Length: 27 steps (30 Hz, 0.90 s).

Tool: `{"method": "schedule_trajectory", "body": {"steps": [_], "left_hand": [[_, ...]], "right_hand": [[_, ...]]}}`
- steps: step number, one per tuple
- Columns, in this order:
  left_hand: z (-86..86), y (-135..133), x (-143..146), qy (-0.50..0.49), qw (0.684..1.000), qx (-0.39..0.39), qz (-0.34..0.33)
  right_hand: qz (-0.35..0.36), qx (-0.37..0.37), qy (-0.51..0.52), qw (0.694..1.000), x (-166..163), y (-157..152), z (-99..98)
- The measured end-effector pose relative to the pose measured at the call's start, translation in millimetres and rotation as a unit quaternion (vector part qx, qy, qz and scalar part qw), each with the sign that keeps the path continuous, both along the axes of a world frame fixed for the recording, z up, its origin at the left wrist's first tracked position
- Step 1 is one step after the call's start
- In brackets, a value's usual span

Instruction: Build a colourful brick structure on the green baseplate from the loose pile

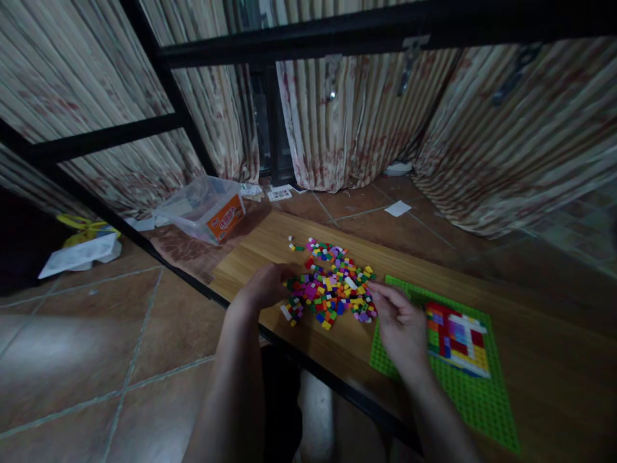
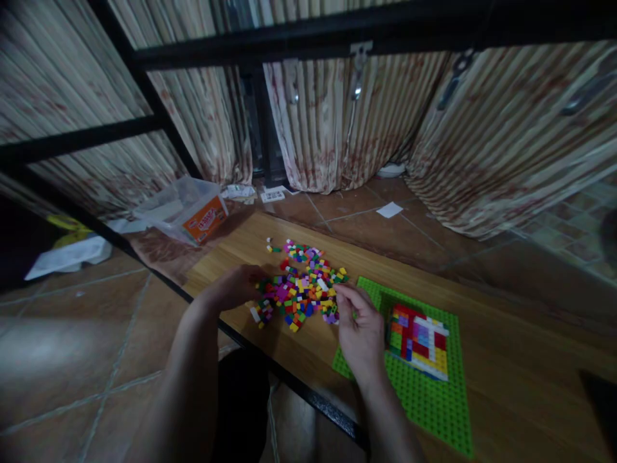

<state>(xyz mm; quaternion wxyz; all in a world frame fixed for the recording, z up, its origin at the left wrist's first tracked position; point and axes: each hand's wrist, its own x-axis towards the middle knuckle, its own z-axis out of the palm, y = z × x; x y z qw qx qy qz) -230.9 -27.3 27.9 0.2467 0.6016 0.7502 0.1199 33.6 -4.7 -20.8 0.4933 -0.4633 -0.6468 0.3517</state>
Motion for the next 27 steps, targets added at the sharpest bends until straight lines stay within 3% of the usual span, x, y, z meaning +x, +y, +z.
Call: {"method": "schedule_trajectory", "body": {"steps": [5,10,14,17,22,27], "left_hand": [[-5.4,2,1,0.007,1.0,0.01,0.008],[1.5,0,1,0.016,0.999,0.035,0.031],[12.2,2,7,-0.083,0.991,0.098,0.04],[15.9,10,23,-0.234,0.967,0.101,-0.009],[9.6,22,79,-0.424,0.899,0.071,-0.085],[-1.3,29,130,-0.522,0.835,0.014,-0.173]], "right_hand": [[-0.003,-0.018,-0.005,1.0,1,-3,-0.8],[-0.012,-0.015,0.004,1.0,0,-3,0.4],[-0.02,-0.038,0.038,0.998,-5,-11,6.3],[-0.007,-0.046,0.041,0.998,-7,-16,12.2],[-0.025,-0.002,0.019,1.0,4,-20,24.4],[-0.008,0.059,-0.066,0.996,30,-18,33.8]]}}
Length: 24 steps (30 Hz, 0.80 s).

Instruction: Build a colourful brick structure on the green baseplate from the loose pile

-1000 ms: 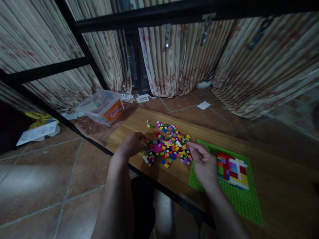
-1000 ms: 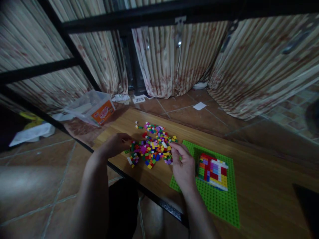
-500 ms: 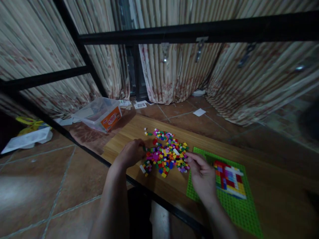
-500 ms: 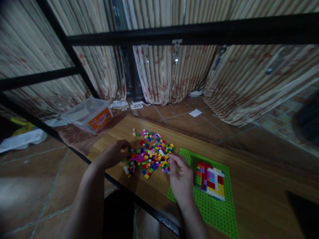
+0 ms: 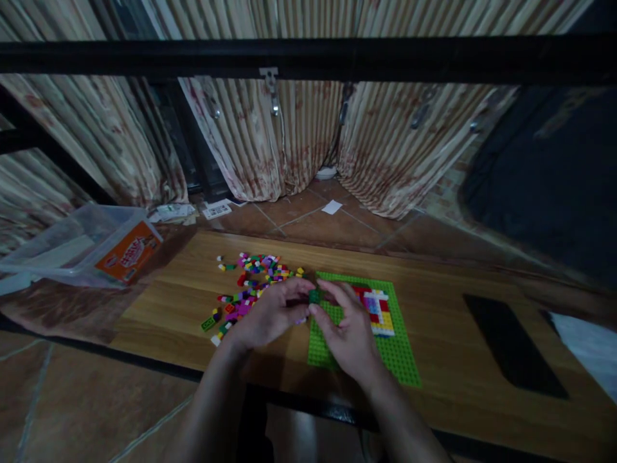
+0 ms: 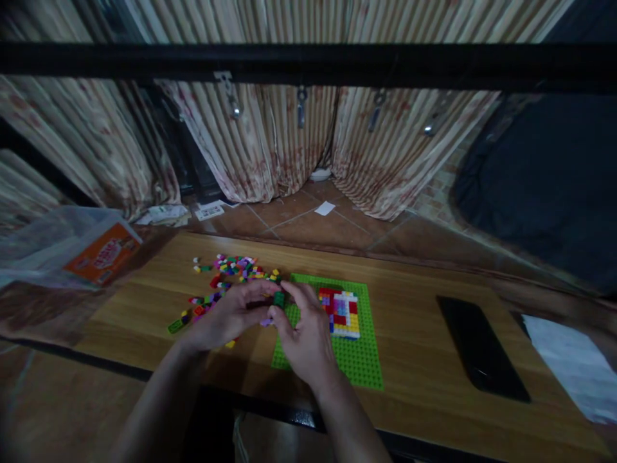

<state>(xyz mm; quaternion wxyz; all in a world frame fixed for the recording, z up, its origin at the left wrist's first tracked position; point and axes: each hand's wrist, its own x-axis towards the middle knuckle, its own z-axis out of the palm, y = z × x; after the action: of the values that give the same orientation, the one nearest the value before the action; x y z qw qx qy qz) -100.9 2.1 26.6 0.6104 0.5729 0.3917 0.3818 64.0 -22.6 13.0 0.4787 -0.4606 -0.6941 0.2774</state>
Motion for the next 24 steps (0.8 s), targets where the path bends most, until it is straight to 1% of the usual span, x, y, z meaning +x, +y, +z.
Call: {"method": "schedule_trajectory", "body": {"steps": [2,5,8,11,14,16,18,19,21,24], "left_hand": [[-2.0,3,15,-0.04,0.999,-0.004,0.002],[-3.2,8,35,-0.086,0.996,-0.015,0.014],[-5.4,9,54,-0.104,0.994,-0.023,0.024],[-10.8,9,68,-0.099,0.994,-0.023,0.024],[-18.2,11,75,-0.051,0.998,-0.004,0.037],[-22.9,13,76,0.02,0.997,0.023,0.07],[-26.3,15,76,0.097,0.989,0.05,0.104],[-27.4,15,76,0.126,0.984,0.062,0.111],[-28.2,15,76,0.156,0.979,0.081,0.104],[-27.2,13,78,0.169,0.977,0.101,0.077]], "right_hand": [[0.009,-0.001,-0.033,0.999,11,1,1.5],[-0.002,-0.006,-0.051,0.999,29,4,1.5],[-0.01,-0.012,-0.043,0.999,48,8,0.6],[-0.004,-0.031,-0.044,0.999,65,11,-0.1],[-0.023,-0.035,-0.078,0.996,81,13,-1.7],[-0.049,-0.024,-0.109,0.993,90,13,-3.3],[-0.067,-0.015,-0.13,0.989,96,14,-4.9],[-0.071,-0.012,-0.134,0.988,98,14,-5.6],[-0.074,-0.007,-0.136,0.988,99,14,-6.6],[-0.075,0.006,-0.133,0.988,94,14,-8.6]]}}
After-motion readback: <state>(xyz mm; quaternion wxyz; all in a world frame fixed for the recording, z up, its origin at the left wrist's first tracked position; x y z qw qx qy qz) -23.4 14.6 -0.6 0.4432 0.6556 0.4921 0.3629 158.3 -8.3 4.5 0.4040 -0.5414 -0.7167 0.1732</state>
